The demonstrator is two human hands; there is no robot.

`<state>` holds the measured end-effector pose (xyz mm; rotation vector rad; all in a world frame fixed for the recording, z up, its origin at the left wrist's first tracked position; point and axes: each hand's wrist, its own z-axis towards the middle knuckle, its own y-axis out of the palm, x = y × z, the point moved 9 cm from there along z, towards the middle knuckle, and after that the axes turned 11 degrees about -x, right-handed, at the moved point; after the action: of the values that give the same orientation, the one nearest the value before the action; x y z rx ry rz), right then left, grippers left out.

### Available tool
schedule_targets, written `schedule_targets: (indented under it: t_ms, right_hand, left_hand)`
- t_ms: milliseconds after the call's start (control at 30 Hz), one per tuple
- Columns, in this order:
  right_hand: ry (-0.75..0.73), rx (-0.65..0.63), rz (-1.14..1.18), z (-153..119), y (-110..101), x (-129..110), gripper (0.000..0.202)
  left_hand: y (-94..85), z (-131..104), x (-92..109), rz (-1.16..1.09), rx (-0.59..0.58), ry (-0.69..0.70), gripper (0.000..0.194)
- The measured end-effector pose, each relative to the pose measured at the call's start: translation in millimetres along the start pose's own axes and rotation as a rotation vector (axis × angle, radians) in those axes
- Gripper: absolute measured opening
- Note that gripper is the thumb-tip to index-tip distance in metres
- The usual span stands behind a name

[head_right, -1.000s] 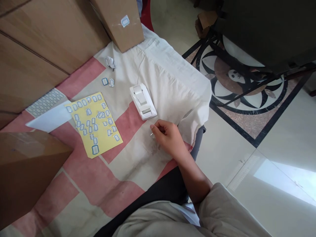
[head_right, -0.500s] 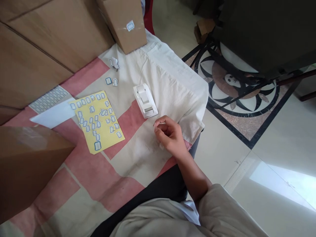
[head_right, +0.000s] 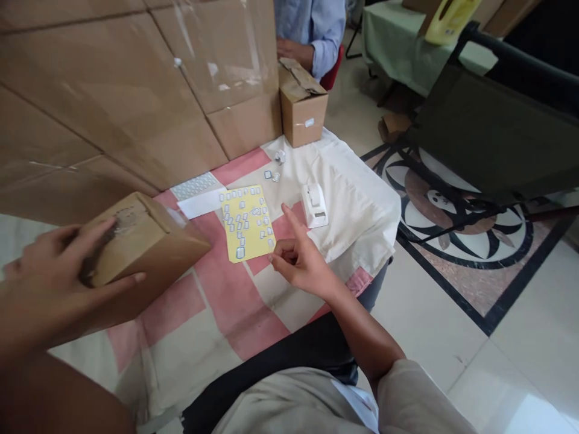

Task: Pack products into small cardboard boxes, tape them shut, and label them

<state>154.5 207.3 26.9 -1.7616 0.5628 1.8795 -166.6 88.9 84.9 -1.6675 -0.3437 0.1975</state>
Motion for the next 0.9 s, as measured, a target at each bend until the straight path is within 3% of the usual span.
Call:
schedule_targets:
  t_ms: [100,300,400,500,600,667,767,900]
  right_hand:
    - [-0.057,-0.096,-0.057,20.4,27.4,-19.7,0.093]
    - [-0.201,-0.263,-0.086,56.2,81.3,-57.9,0.089]
    - [-0.246,-0.312,-0.040,65.0,103.5,-70.1,0.089]
    - [-0.340,-0.356,0.029,67.5,119.2,-79.7,0.090]
    - [-0.414,-0.352,0.093,69.0,122.3,-80.9,0.090]
    - [-0.408,-0.340,0.111,71.8,120.7,-75.6,0.089]
    - [-0.340,-0.308,0.087,78.5,114.8,-64.2,0.087]
    - [-0.208,-0.217,-0.034,90.6,98.9,-50.1,0.084]
  left_hand:
    - [-3.6,-6.0,5.6,0.022,0.045,0.017,0.075]
    - [-6.9,-21.6,28.4,-0.016,0.081,0.318,0.081]
    - [-27.5,-29.9,39.0,-0.206,0.180,0.355,0.071]
    - [-48.9,-37.0,61.0,-0.590,0.254,0.441,0.053]
    - [-51.5,-35.8,80.4,-0.975,0.251,0.473,0.034]
    - [-47.0,-33.7,87.1,-1.068,0.267,0.436,0.016]
    - [-47.3,-35.8,90.0,-0.974,0.391,0.380,0.011]
    - [-61.9,-50.1,92.2,-0.693,0.635,0.314,0.014]
